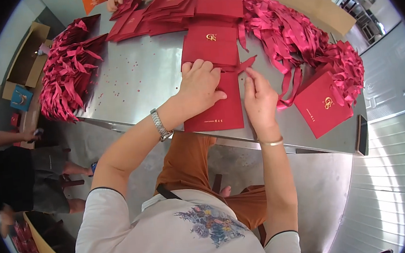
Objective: The person assembles gift bags by folding red paper packets and threading ribbon handles through the holes by hand.
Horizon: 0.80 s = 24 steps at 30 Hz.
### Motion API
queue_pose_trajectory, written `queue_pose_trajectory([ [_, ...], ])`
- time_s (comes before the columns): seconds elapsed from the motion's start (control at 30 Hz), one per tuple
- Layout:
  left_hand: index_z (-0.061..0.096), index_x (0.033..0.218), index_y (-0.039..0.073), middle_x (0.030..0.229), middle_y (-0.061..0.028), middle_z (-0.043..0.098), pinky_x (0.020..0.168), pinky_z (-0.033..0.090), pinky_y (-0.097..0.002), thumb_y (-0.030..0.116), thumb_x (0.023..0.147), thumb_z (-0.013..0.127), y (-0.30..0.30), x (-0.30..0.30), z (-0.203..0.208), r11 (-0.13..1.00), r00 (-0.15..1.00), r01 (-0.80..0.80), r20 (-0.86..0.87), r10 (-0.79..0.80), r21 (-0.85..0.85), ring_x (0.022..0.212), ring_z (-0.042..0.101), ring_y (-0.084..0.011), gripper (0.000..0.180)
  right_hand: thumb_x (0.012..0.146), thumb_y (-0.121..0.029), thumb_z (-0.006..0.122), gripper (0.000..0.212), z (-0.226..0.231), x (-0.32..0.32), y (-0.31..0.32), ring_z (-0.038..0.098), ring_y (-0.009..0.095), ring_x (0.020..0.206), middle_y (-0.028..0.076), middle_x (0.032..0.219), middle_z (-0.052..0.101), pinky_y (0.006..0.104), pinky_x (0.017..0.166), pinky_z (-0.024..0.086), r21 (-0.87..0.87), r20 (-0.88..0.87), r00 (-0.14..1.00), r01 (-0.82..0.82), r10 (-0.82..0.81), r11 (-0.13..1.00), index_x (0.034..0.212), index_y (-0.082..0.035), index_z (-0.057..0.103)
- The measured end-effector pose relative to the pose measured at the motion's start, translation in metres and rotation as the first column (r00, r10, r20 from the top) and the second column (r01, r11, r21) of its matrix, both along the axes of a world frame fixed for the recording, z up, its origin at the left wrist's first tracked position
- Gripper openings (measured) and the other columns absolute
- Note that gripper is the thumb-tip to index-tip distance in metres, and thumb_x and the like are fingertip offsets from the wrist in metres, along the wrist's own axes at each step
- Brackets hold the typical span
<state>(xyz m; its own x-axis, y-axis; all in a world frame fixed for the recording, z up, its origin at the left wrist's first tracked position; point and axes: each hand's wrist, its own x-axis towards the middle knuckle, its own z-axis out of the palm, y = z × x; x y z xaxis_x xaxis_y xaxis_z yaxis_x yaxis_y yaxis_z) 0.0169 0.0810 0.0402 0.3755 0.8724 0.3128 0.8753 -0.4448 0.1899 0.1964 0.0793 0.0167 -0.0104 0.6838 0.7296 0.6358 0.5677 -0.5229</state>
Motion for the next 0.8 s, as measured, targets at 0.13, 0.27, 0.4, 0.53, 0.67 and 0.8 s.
queue_pose_trajectory([
  [0.13,0.066,0.096,0.006,0.092,-0.0099,0.062,0.085,0.038,-0.0403,0.028,0.068,0.080,0.002,-0.006,0.005,0.991,0.989,0.047,0.135,-0.063,0.124,0.096,0.056,-0.0284,0.039,0.089,-0.009,0.064,0.011,-0.004,-0.018,-0.036,0.067,0.034,0.078,0.016,0.087,0.068,0.0390,0.067,0.053,-0.244,-0.139,0.990,-0.067,0.034,0.967,0.099,-0.005,0.066],
  [0.27,0.065,0.095,0.005,0.088,-0.0131,0.066,0.080,0.044,-0.0417,0.021,0.069,0.078,0.008,-0.008,0.027,0.981,0.986,0.128,0.130,-0.109,-0.146,0.090,0.062,-0.0311,0.034,0.087,-0.009,0.067,0.009,-0.013,-0.032,-0.054,0.065,0.032,0.070,0.016,0.082,0.066,0.0387,0.061,0.052,-0.210,-0.129,0.990,0.026,-0.054,0.977,0.095,-0.006,0.065],
  [0.4,0.066,0.098,-0.001,0.091,-0.0178,0.069,0.078,0.050,-0.0412,0.015,0.074,0.072,0.022,-0.015,0.023,0.894,0.919,0.288,0.361,-0.157,-0.344,0.088,0.066,-0.0337,0.030,0.087,-0.010,0.067,0.009,-0.021,-0.033,-0.049,0.065,0.031,0.068,0.014,0.079,0.066,0.0383,0.059,0.052,-0.115,-0.095,0.988,0.114,-0.125,0.987,0.095,-0.007,0.065],
  [0.53,0.067,0.103,-0.004,0.094,-0.0186,0.070,0.079,0.051,-0.0361,0.008,0.077,0.067,0.029,-0.025,0.012,0.729,0.784,0.472,0.614,-0.090,-0.496,0.089,0.067,-0.0287,0.028,0.087,-0.012,0.067,0.008,-0.019,-0.035,-0.046,0.065,0.031,0.066,0.013,0.078,0.066,0.0387,0.058,0.051,-0.101,-0.026,0.986,0.163,-0.166,0.981,0.094,-0.008,0.065],
  [0.67,0.066,0.102,-0.005,0.094,-0.0047,0.068,0.080,0.049,-0.0272,-0.004,0.087,0.058,0.025,-0.021,0.015,0.641,0.782,0.457,0.622,0.041,-0.617,0.087,0.061,-0.0106,0.016,0.088,-0.015,0.066,0.009,-0.008,-0.034,-0.047,0.064,0.032,0.065,0.011,0.078,0.066,0.0392,0.058,0.051,-0.185,0.098,0.974,0.219,-0.203,0.958,0.093,-0.008,0.063],
  [0.8,0.066,0.101,-0.004,0.092,-0.0039,0.068,0.078,0.050,-0.0257,-0.004,0.087,0.060,0.024,-0.018,0.009,0.632,0.743,0.471,0.663,0.091,-0.615,0.085,0.061,-0.0090,0.015,0.087,-0.014,0.066,0.008,-0.008,-0.034,-0.044,0.063,0.031,0.064,0.011,0.077,0.066,0.0393,0.058,0.050,-0.104,0.177,0.953,0.265,-0.244,0.959,0.092,-0.008,0.064],
])
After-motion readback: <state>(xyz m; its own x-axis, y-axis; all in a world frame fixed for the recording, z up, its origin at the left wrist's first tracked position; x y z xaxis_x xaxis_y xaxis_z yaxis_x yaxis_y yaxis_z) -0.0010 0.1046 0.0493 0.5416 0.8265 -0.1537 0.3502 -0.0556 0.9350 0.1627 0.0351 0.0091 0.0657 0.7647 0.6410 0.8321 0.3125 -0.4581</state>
